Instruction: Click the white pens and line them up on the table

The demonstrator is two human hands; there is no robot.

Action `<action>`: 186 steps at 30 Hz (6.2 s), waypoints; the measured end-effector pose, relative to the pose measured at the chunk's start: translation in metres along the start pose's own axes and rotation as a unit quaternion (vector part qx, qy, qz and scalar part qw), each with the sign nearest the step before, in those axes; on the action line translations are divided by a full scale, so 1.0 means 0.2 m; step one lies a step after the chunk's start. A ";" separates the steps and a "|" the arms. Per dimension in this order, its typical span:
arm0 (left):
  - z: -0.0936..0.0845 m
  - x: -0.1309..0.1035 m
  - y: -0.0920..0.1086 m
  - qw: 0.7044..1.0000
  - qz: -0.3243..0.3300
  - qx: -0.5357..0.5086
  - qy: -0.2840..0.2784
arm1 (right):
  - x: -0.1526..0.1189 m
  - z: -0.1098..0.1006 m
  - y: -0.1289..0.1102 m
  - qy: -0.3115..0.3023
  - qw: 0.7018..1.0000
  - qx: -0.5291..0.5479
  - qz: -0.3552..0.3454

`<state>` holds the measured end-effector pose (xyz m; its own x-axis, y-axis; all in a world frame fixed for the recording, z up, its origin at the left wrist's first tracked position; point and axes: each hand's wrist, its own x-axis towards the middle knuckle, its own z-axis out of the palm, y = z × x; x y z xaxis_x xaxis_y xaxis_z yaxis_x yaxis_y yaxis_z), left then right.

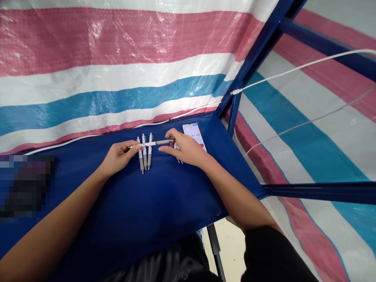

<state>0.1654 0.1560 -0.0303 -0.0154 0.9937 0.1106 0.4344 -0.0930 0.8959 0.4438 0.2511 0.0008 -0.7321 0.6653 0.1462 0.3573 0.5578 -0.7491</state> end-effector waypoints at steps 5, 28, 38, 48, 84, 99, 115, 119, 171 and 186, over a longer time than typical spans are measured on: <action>0.00 0.00 0.00 1.000 -0.006 0.001 0.006 | 0.00 -0.01 0.01 0.030 0.999 0.001 -0.017; -0.01 0.02 0.02 0.997 -0.019 -0.071 0.007 | 0.04 -0.01 0.05 0.265 0.939 0.213 0.052; -0.01 0.02 0.03 0.996 -0.024 -0.088 0.015 | 0.06 -0.04 0.09 0.305 0.920 0.241 0.050; 0.00 0.02 0.02 0.996 -0.015 -0.083 0.014 | 0.04 -0.03 0.06 0.243 0.935 0.255 0.052; 0.01 0.00 0.03 0.997 -0.022 -0.068 -0.005 | -0.01 -0.05 0.00 -0.014 0.998 -0.042 0.045; -0.05 0.01 0.01 0.990 -0.057 -0.119 -0.043 | -0.03 -0.05 -0.01 0.005 0.971 -0.183 -0.151; -0.14 0.03 0.06 0.949 -0.111 -0.185 -0.231 | -0.06 -0.02 -0.02 0.144 0.875 -0.348 -0.305; -0.13 0.03 0.05 0.958 -0.097 -0.165 -0.215 | -0.06 -0.05 -0.06 0.070 0.915 -0.325 -0.229; -0.12 0.24 0.35 0.994 0.031 0.025 -0.101 | -0.02 -0.13 0.02 0.109 0.991 0.017 -0.071; -0.06 0.35 0.43 0.991 0.049 -0.022 -0.120 | -0.02 -0.16 0.04 0.138 0.990 -0.019 -0.027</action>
<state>0.1910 0.2172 0.0607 0.2422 0.9653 0.0974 0.3826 -0.1873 0.9047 0.4688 0.2688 0.0158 -0.5664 0.7408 0.3611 0.3474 0.6119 -0.7106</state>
